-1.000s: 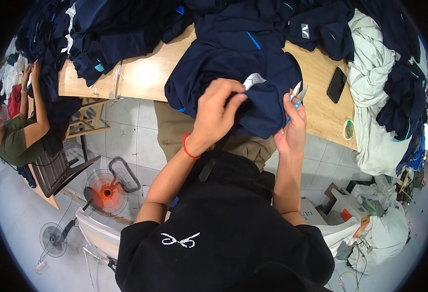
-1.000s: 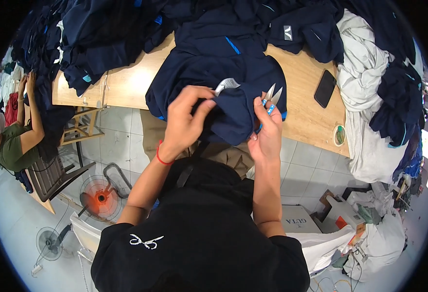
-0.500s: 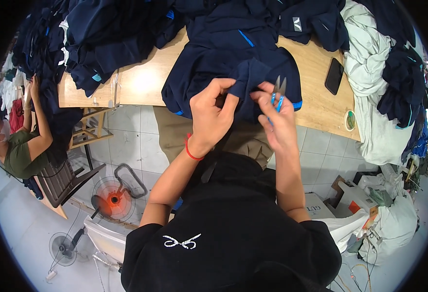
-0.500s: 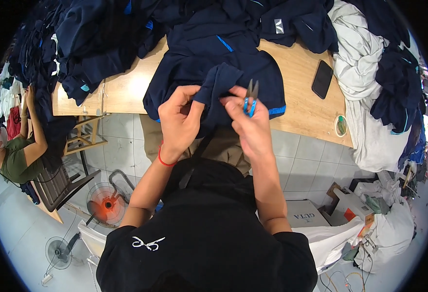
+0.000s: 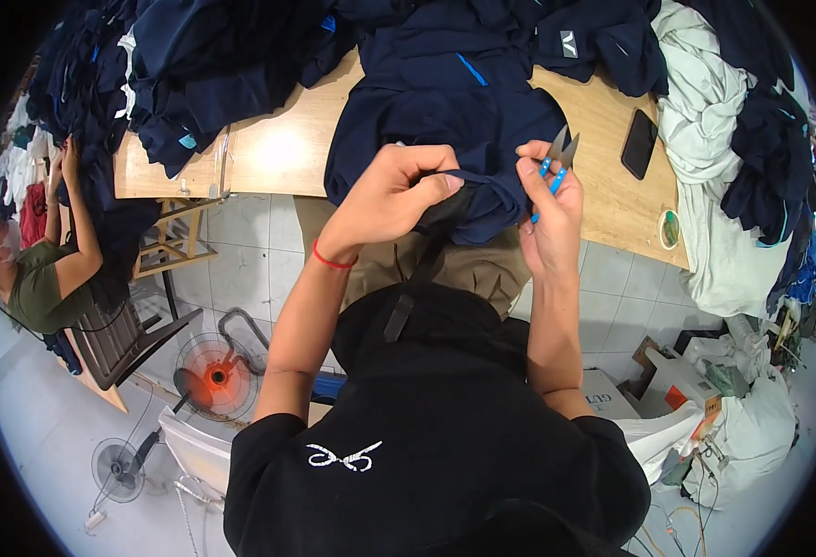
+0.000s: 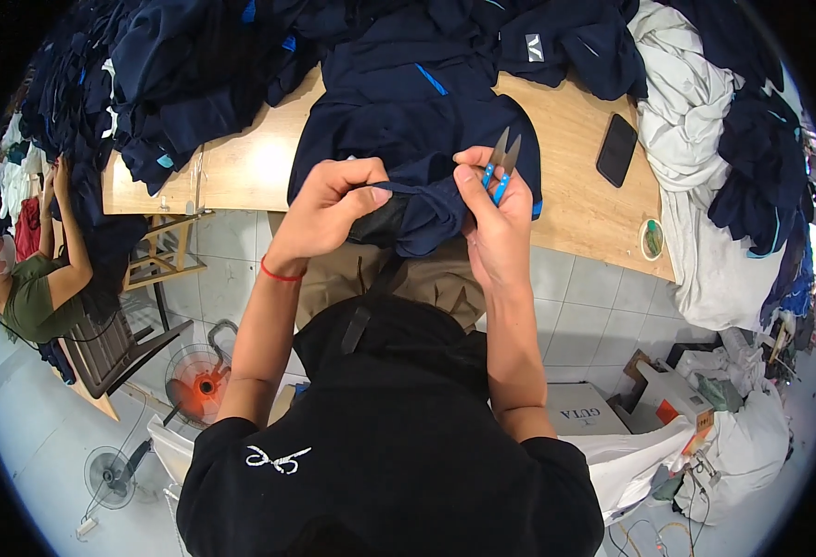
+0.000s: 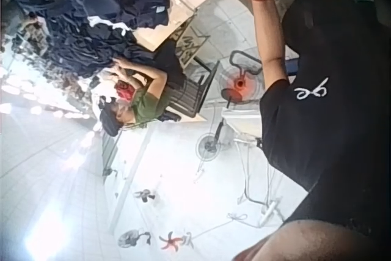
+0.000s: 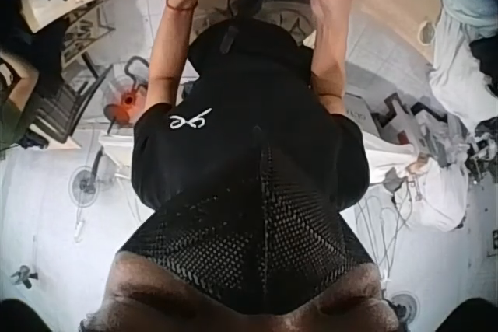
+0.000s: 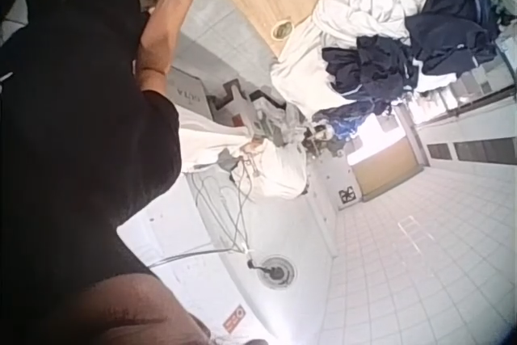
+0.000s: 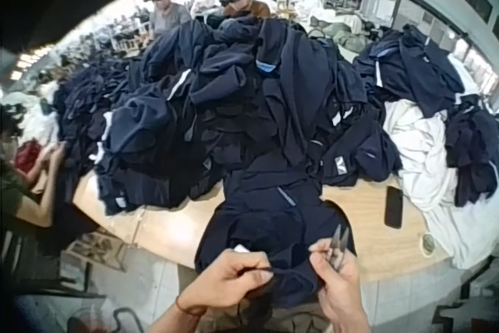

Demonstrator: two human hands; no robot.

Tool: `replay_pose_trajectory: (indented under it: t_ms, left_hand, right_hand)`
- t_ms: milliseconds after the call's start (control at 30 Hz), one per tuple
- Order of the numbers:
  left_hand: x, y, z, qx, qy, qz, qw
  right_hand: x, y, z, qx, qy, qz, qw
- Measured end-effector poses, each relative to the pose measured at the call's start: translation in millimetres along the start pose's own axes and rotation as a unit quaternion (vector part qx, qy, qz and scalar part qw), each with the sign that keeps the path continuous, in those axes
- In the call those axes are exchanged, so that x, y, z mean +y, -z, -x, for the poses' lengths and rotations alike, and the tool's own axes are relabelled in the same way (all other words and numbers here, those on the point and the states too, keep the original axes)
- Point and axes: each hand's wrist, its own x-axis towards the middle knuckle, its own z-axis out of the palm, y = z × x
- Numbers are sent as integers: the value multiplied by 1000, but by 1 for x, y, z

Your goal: The person is trimming excess threads from finished navy blue garments using snips in a textile factory setting.

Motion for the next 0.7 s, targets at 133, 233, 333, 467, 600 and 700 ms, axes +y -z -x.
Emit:
replay_pose_trajectory:
  t_ms: [133, 233, 333, 467, 600, 700]
  left_hand:
    - [-18, -11, 1, 27, 69, 255, 964]
    - [-24, -14, 4, 37, 73, 281, 956]
    - [-28, -11, 5, 54, 69, 273, 958]
    - [-28, -16, 0, 269, -40, -38, 961]
    - [-69, 6, 32, 305, -39, -396, 865]
    - [-80, 2, 48, 360, 0, -370, 857]
  right_hand:
    - [10, -11, -1, 3, 27, 30, 999]
    - [12, -10, -1, 1, 37, 45, 998]
    - [13, -8, -2, -5, 40, 49, 998]
    - [13, 7, -9, 58, 60, 40, 996]
    - [8, 32, -21, 139, 80, 89, 983]
    - [30, 62, -39, 165, 226, 442, 852]
